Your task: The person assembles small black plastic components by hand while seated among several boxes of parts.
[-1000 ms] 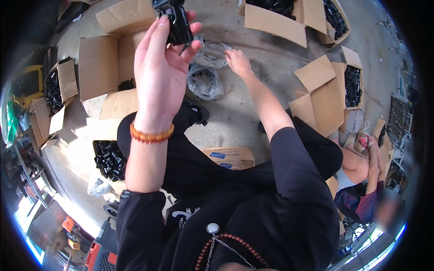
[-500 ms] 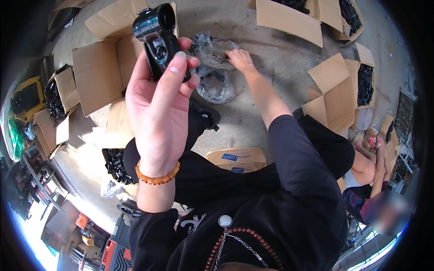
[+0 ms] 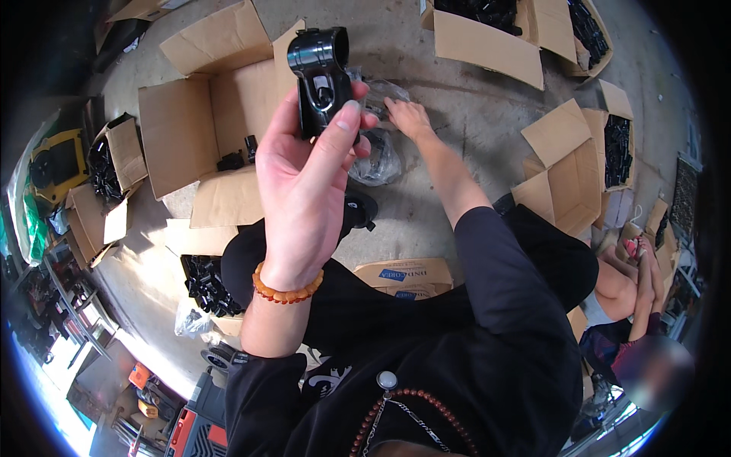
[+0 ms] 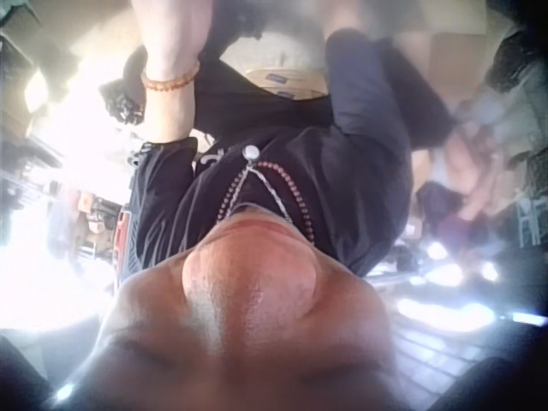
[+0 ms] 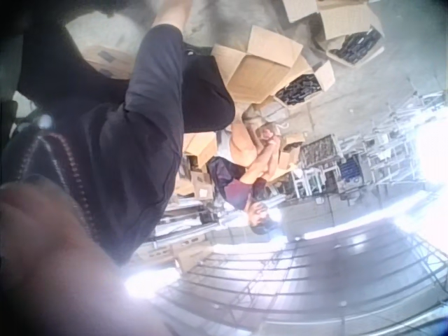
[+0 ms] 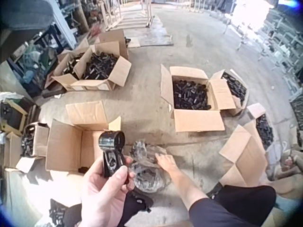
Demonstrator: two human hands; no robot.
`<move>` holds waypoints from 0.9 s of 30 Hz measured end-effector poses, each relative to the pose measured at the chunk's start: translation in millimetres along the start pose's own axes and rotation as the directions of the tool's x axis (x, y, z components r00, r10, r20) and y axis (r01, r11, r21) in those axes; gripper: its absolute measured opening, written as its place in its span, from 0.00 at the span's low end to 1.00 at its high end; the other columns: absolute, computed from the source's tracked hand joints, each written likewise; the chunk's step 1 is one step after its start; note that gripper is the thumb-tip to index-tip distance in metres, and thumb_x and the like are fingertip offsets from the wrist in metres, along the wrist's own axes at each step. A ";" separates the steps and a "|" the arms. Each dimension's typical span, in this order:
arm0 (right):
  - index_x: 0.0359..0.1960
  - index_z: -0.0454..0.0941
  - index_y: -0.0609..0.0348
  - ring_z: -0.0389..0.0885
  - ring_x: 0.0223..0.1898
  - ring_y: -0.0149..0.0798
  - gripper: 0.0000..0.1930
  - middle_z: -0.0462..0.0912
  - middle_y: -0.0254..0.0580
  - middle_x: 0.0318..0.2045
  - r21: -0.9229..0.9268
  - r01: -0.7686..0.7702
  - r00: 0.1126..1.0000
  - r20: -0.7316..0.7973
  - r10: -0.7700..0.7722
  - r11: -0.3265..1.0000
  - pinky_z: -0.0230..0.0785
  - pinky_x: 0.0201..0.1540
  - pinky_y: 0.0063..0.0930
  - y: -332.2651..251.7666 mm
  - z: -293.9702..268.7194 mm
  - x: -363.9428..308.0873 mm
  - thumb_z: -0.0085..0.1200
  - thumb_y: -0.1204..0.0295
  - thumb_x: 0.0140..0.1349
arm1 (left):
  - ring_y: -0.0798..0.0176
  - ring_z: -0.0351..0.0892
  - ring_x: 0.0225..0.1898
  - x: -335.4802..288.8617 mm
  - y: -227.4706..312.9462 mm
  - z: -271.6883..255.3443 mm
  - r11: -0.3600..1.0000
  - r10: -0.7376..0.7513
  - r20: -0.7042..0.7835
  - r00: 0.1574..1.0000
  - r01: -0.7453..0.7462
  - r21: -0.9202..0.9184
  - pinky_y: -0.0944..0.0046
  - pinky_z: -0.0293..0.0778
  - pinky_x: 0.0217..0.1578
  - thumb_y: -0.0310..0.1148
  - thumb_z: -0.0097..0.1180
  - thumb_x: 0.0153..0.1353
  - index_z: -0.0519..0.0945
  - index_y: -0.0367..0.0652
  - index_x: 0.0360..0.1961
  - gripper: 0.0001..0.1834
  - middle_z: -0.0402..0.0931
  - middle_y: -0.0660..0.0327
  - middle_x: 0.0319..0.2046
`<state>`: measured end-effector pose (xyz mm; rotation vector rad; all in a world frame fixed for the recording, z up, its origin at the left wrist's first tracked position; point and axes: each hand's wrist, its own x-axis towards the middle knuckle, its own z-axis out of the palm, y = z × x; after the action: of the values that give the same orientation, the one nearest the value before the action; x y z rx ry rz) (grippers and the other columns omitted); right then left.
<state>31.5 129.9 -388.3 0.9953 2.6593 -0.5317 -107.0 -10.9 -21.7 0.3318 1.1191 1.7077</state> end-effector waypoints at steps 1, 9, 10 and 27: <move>0.49 0.75 0.51 0.85 0.43 0.48 0.15 0.85 0.45 0.38 0.011 -0.009 1.000 -0.002 0.009 1.000 0.77 0.44 0.44 0.4 0.2 1.8 0.55 0.69 0.60 | 0.69 0.76 0.44 0.4 0.1 1.0 1.000 -0.004 0.001 1.000 0.004 0.004 0.70 0.74 0.43 0.25 0.53 0.68 0.70 0.34 0.59 0.19 0.75 0.54 0.53; 0.49 0.74 0.51 0.85 0.41 0.52 0.14 0.85 0.51 0.34 0.086 -0.120 0.993 0.025 0.118 0.989 0.76 0.43 0.47 0.2 3.2 17.5 0.53 0.66 0.62 | 0.68 0.78 0.43 3.6 -3.1 2.3 0.999 -0.014 -0.031 0.999 0.013 -0.039 0.71 0.74 0.38 0.24 0.56 0.65 0.71 0.33 0.56 0.18 0.77 0.56 0.48; 0.48 0.75 0.51 0.85 0.41 0.52 0.13 0.85 0.52 0.34 0.110 -0.137 0.991 0.006 0.137 0.985 0.76 0.43 0.47 0.1 1.6 17.4 0.53 0.66 0.62 | 0.68 0.78 0.43 4.1 -3.0 2.1 0.999 -0.016 -0.030 0.999 0.015 -0.039 0.70 0.74 0.38 0.24 0.56 0.66 0.71 0.33 0.56 0.18 0.77 0.57 0.48; 0.52 0.76 0.49 0.83 0.47 0.46 0.16 0.79 0.43 0.50 -0.098 0.090 0.996 -0.003 -0.091 0.991 0.77 0.46 0.39 8.4 10.8 20.5 0.44 0.75 0.64 | 0.68 0.79 0.42 5.9 -13.0 4.6 0.998 -0.059 -0.021 0.998 0.059 -0.011 0.71 0.75 0.38 0.22 0.57 0.65 0.69 0.33 0.59 0.21 0.78 0.54 0.49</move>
<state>23.2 143.0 -407.4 0.8541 2.7183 -0.4129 -98.8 -2.9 -31.3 0.2724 1.1245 1.6680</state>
